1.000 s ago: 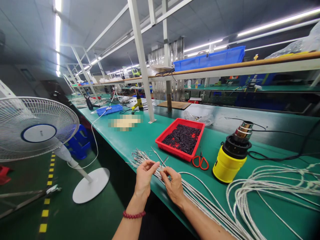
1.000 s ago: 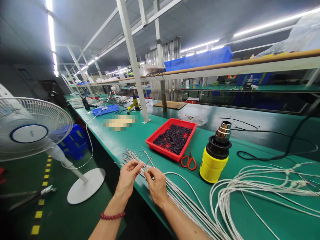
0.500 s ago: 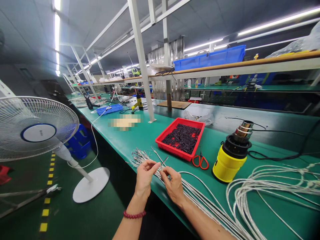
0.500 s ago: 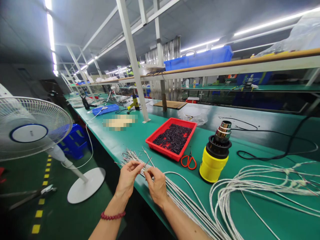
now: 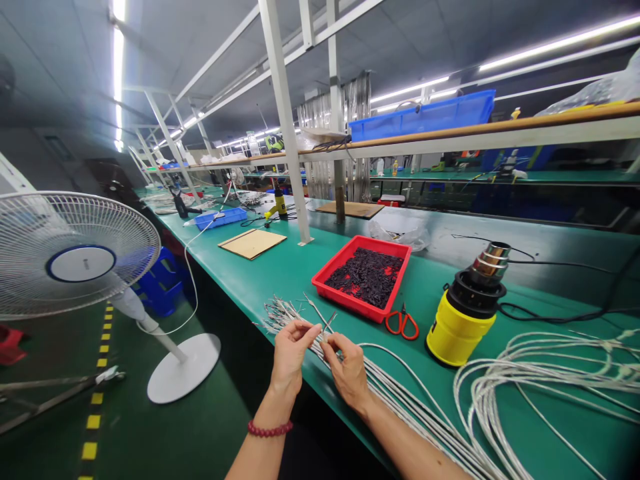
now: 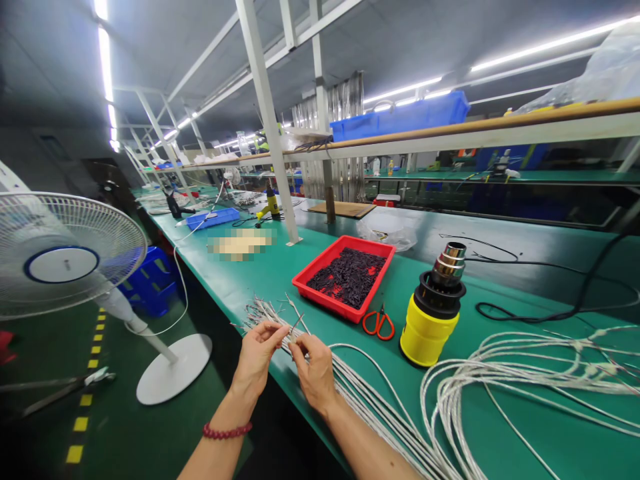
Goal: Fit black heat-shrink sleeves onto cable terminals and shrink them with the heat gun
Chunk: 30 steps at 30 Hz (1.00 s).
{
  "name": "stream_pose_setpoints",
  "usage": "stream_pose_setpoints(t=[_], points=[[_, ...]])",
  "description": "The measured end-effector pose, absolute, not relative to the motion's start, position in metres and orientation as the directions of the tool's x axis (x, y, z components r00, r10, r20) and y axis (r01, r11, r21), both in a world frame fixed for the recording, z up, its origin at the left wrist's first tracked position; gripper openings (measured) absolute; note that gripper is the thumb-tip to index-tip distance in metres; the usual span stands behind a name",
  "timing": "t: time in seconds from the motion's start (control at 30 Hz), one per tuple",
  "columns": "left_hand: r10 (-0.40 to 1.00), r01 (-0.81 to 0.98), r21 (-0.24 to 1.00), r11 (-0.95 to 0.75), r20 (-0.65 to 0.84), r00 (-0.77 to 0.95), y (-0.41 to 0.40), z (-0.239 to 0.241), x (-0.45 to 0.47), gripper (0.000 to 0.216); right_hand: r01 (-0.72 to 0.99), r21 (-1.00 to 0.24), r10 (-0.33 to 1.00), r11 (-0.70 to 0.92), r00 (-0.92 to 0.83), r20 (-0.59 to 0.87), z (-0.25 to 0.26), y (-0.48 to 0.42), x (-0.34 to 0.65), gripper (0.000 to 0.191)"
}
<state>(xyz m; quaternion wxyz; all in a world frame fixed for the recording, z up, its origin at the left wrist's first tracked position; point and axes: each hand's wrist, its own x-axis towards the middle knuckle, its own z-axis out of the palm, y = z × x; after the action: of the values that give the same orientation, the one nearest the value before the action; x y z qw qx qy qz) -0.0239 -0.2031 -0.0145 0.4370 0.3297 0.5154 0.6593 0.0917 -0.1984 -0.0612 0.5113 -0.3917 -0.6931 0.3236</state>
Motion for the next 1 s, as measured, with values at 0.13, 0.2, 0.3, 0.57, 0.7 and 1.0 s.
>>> stream_pose_setpoints(t=[0.13, 0.2, 0.3, 0.57, 0.7, 1.0], points=[[0.916, -0.239, 0.967, -0.085, -0.018, -0.4, -0.2037, -0.0124, -0.0236, 0.021, 0.211, -0.851, 0.876, 0.48, -0.171, 0.452, -0.061, -0.1987, 0.0918, 0.026], [0.917, -0.242, 0.967, -0.084, -0.02, -0.398, -0.2038, -0.0122, -0.0234, 0.022, 0.214, -0.85, 0.876, 0.481, -0.173, 0.451, -0.0611, -0.1986, 0.0919, 0.026], [0.915, -0.249, 0.965, -0.084, -0.024, -0.402, -0.2035, -0.0125, -0.0233, 0.023, 0.215, -0.848, 0.874, 0.484, -0.171, 0.455, -0.0614, -0.1983, 0.0918, 0.026], [0.909, -0.258, 0.963, -0.082, -0.034, -0.415, -0.2032, -0.0122, -0.0234, 0.025, 0.209, -0.849, 0.873, 0.486, -0.164, 0.459, -0.0608, -0.1984, 0.0912, 0.026], [0.91, -0.264, 0.961, -0.079, -0.038, -0.412, -0.2032, -0.0126, -0.0234, 0.025, 0.205, -0.853, 0.876, 0.481, -0.165, 0.454, -0.0613, -0.1983, 0.0911, 0.025], [0.91, -0.262, 0.962, -0.077, -0.04, -0.413, -0.2027, -0.0129, -0.0219, 0.026, 0.2, -0.853, 0.874, 0.482, -0.171, 0.454, -0.0621, -0.198, 0.0913, 0.025]])
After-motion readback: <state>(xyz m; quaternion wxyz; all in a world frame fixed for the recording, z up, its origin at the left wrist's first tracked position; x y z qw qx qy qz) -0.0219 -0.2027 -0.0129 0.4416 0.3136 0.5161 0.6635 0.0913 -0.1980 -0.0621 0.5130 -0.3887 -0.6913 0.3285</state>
